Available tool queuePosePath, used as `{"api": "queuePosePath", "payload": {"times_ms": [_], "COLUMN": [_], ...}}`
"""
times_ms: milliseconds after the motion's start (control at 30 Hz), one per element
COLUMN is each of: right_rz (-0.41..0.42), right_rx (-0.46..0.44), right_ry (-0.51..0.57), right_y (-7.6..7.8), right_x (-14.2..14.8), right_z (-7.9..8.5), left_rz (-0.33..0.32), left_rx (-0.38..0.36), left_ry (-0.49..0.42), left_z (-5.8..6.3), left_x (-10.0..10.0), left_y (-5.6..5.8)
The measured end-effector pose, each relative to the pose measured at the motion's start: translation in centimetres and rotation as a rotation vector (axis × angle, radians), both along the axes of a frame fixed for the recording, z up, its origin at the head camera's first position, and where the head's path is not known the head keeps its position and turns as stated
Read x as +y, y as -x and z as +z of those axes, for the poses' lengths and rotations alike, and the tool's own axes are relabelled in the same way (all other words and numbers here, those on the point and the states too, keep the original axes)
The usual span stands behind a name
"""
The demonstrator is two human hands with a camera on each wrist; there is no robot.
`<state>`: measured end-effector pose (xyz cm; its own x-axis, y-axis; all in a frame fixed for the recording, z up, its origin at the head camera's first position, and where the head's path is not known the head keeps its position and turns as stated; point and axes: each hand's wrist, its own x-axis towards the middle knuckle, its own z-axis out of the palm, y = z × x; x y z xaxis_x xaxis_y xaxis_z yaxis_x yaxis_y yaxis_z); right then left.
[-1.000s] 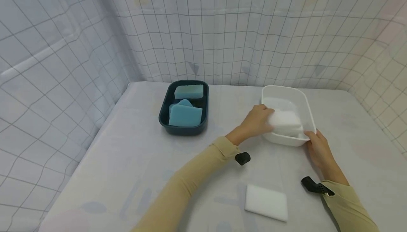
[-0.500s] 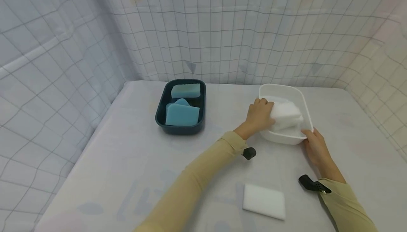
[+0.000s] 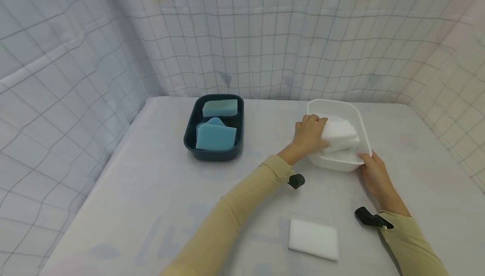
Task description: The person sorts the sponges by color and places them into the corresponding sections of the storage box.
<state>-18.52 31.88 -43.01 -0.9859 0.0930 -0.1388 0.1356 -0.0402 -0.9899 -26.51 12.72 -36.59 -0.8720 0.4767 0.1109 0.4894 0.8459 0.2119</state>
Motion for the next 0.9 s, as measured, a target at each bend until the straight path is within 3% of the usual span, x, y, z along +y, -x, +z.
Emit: {"api": "queuePosePath", "payload": {"times_ms": [367, 900], "right_rz": [0.007, 0.024], "right_rx": [-0.01, -0.01], "right_ry": [-0.019, -0.004], "right_y": [0.1, -0.3], "right_x": [0.4, 0.3], "right_z": [0.3, 0.3], "left_rz": [-0.055, -0.084], "left_rx": [0.022, 0.041], "left_ry": [-0.068, -0.187], "left_z": [0.3, -0.7], "left_x": [-0.5, -2.2], "left_y": [-0.7, -2.6]}}
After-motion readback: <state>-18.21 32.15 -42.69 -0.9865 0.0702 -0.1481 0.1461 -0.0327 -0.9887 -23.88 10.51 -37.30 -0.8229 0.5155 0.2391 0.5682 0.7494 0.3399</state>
